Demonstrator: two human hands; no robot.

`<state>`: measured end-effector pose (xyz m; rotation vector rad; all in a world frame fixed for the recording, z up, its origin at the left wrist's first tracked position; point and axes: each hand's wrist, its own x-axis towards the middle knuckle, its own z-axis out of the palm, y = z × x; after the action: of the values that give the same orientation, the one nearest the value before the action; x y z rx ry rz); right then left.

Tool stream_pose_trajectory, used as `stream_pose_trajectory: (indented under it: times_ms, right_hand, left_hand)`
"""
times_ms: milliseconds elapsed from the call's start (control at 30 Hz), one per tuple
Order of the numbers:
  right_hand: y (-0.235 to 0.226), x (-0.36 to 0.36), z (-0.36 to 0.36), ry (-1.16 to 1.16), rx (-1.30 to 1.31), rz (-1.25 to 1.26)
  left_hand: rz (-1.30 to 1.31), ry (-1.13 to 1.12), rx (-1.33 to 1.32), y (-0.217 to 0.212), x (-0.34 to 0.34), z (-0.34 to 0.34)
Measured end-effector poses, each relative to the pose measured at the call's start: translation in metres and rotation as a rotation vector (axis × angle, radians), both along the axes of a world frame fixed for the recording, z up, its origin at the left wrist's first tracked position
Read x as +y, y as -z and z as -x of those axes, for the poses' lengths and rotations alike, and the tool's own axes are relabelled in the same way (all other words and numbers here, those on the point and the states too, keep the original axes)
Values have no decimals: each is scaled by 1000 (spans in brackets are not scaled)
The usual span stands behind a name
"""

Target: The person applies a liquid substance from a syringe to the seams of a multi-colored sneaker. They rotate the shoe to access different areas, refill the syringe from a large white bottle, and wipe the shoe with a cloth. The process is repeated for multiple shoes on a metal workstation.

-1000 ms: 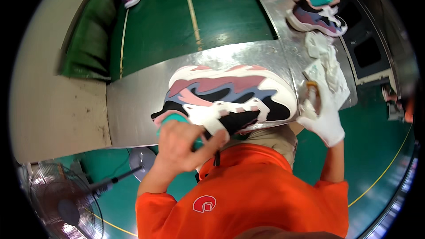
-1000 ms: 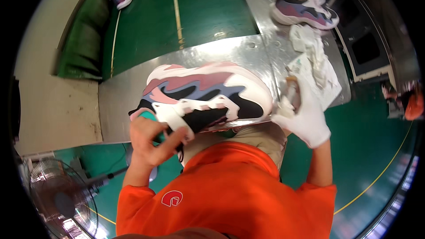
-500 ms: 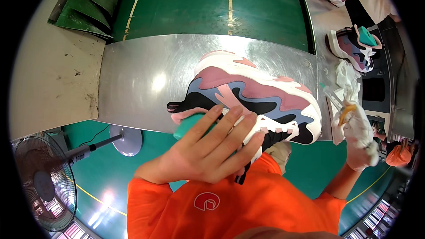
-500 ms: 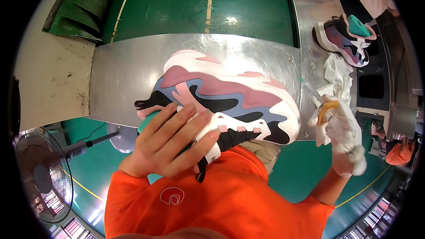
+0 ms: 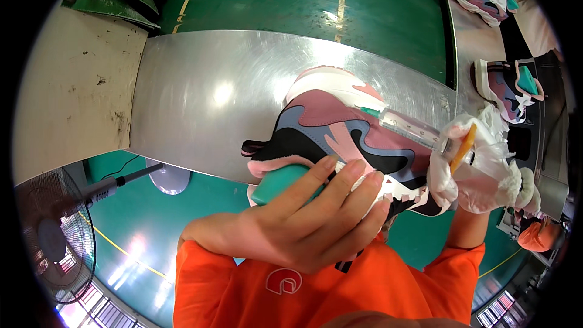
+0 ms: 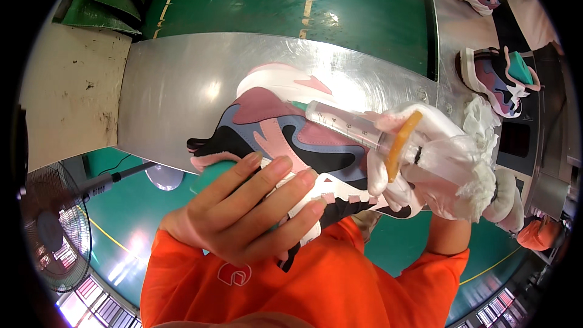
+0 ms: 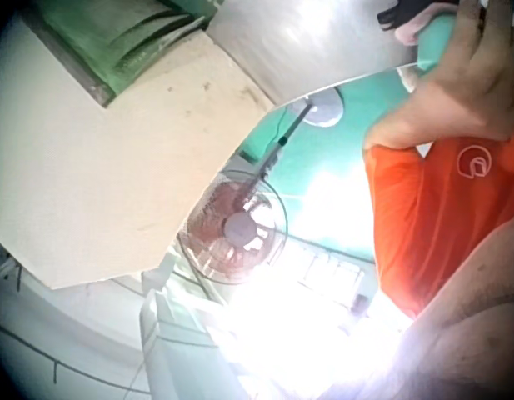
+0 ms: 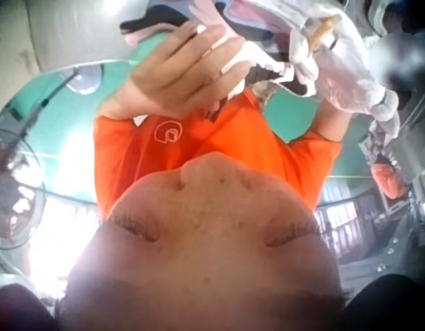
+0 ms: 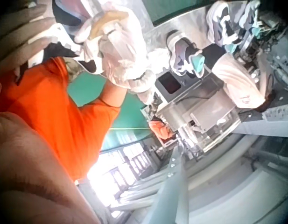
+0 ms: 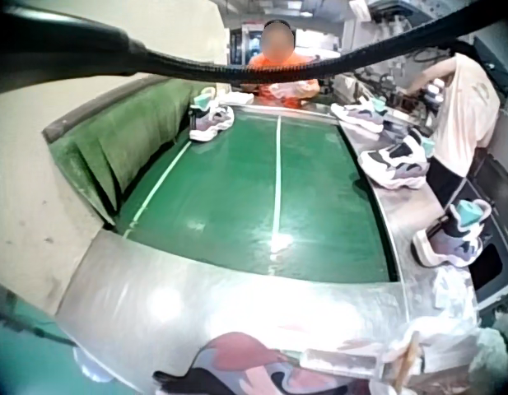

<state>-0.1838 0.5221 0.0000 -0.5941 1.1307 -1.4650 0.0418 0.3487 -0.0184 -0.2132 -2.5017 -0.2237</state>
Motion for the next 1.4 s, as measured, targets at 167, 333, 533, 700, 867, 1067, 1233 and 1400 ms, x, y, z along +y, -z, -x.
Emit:
stream_pose_trajectory:
  times_ms: [167,333,533,700,867,1067,1233,1400]
  right_hand:
    - [-1,-12,-8,66,-200,57]
    - [2,-16,-6,-8,-258,131]
    - [-20,-16,1,-57,113,-341]
    - [-25,-24,4,-87,35,-366]
    - [-17,-17,13,-147,-80,-160]
    - [-23,-16,15,-196,20,-60]
    - [-23,-20,17,-206,46,14]
    - [-15,23,19,-31,95,-46]
  left_hand:
    - [38,-3,26,4,-1,0]
    - [69,1,43,7,-2,-1]
    - [84,17,44,6,-3,8]
    - [93,3,47,6,-1,5]
    - [96,3,59,7,3,8]
    - [119,7,41,7,-1,5]
    - [128,-30,11,6,2,4]
    - [63,-24,-10,3,2,4]
